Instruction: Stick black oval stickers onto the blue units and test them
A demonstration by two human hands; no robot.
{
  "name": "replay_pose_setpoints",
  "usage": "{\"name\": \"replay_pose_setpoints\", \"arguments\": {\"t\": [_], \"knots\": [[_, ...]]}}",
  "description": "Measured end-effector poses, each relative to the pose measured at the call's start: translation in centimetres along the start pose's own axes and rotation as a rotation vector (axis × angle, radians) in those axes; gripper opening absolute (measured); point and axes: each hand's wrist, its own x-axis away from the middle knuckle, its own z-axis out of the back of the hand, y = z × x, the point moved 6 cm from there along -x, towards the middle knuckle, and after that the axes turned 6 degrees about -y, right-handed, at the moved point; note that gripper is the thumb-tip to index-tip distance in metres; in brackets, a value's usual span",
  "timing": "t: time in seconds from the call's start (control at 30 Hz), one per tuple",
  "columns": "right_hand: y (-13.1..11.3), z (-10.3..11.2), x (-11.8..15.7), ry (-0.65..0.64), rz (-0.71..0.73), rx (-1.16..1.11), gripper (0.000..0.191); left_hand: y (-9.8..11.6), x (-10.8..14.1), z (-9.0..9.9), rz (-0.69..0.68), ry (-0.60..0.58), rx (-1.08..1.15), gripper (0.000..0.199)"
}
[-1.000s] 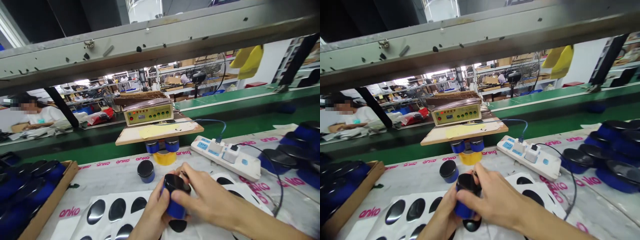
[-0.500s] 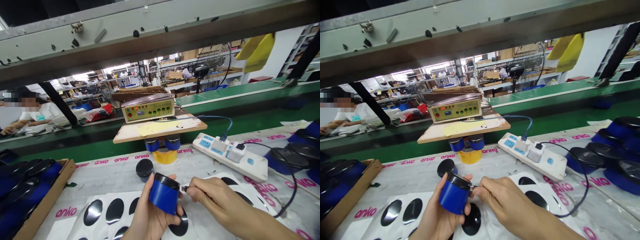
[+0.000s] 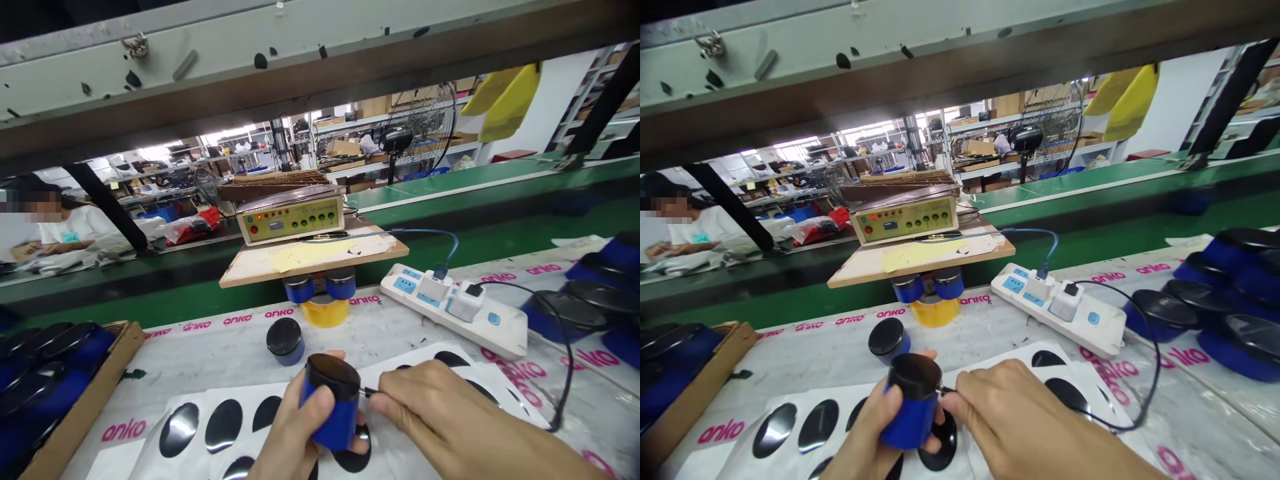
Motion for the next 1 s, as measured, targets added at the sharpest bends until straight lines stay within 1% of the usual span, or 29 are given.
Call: {"name": "replay_pose_setpoints", "arguments": {"t": [0.1, 0.17, 0.2, 0.27, 0.33, 0.4, 0.47, 0.5, 0.53, 0.57, 0.63, 0.67, 0.7, 0.73, 0.77, 0.87, 0.9, 0.93, 1.0], "knots": [[0.1, -0.3, 0.4, 0.027, 0.003, 0.092, 0.032, 0.2, 0.2, -0.1, -0.034, 0.057, -0.259, 0.081], [0.4, -0.6, 0.3, 0.022, -0.009, 0.040, 0.031, 0.4, 0.3, 0.0, -0.089, 0.087, -0.420, 0.084], [0.6, -0.8, 0.0, 0.014, -0.015, -0.009, 0.030, 0.8, 0.3, 0.1, -0.151, 0.114, -0.530, 0.084], [1.1, -1.0, -0.5, -0.009, -0.015, -0.114, 0.023, 2.0, 0.5, 0.1, -0.335, 0.185, -0.830, 0.081], [1.4, -1.3, -1.1, -0.025, -0.005, -0.187, 0.019, 3.4, 1.1, -0.4, -0.578, 0.253, -1.170, 0.069], [1.6, -1.6, -1.4, -0.020, -0.008, -0.219, 0.019, 4.2, 2.0, -1.4, -0.847, 0.253, -1.483, 0.057], [1.6, -2.0, -1.5, 0.008, -0.016, -0.236, 0.020, 4.5, 2.9, -2.4, -1.103, 0.212, -1.693, 0.052], [1.6, -2.2, -1.5, 0.028, -0.013, -0.250, 0.020, 4.5, 3.3, -2.7, -1.192, 0.212, -1.731, 0.051], [1.6, -2.4, -1.5, 0.052, -0.005, -0.270, 0.021, 4.7, 3.6, -2.7, -1.243, 0.235, -1.724, 0.050], [1.5, -2.5, -1.4, 0.079, 0.008, -0.291, 0.021, 4.8, 3.7, -2.6, -1.253, 0.279, -1.683, 0.050], [1.5, -2.7, -1.3, 0.137, 0.031, -0.320, 0.024, 5.0, 3.5, -2.0, -1.175, 0.377, -1.564, 0.054], [1.6, -2.7, -1.2, 0.162, 0.035, -0.320, 0.025, 5.0, 3.4, -1.8, -1.129, 0.401, -1.515, 0.056], [1.7, -2.8, -1.2, 0.180, 0.037, -0.312, 0.025, 4.8, 3.2, -1.7, -1.107, 0.406, -1.487, 0.056], [1.8, -2.9, -1.1, 0.189, 0.037, -0.297, 0.024, 4.7, 3.2, -1.8, -1.117, 0.401, -1.479, 0.053], [1.8, -3.0, -1.1, 0.197, 0.041, -0.279, 0.022, 4.5, 3.3, -2.1, -1.162, 0.390, -1.500, 0.049], [1.6, -3.0, -0.9, 0.234, 0.068, -0.212, 0.017, 3.7, 4.1, -3.8, -1.421, 0.327, -1.709, 0.028], [1.5, -3.0, -0.9, 0.248, 0.079, -0.192, 0.017, 3.5, 4.3, -4.3, -1.487, 0.312, -1.765, 0.022], [1.4, -3.0, -0.8, 0.261, 0.087, -0.176, 0.017, 3.3, 4.5, -4.7, -1.522, 0.302, -1.790, 0.020], [1.3, -2.9, -0.6, 0.278, 0.096, -0.154, 0.017, 3.5, 4.7, -5.1, -1.519, 0.299, -1.769, 0.029]]}}
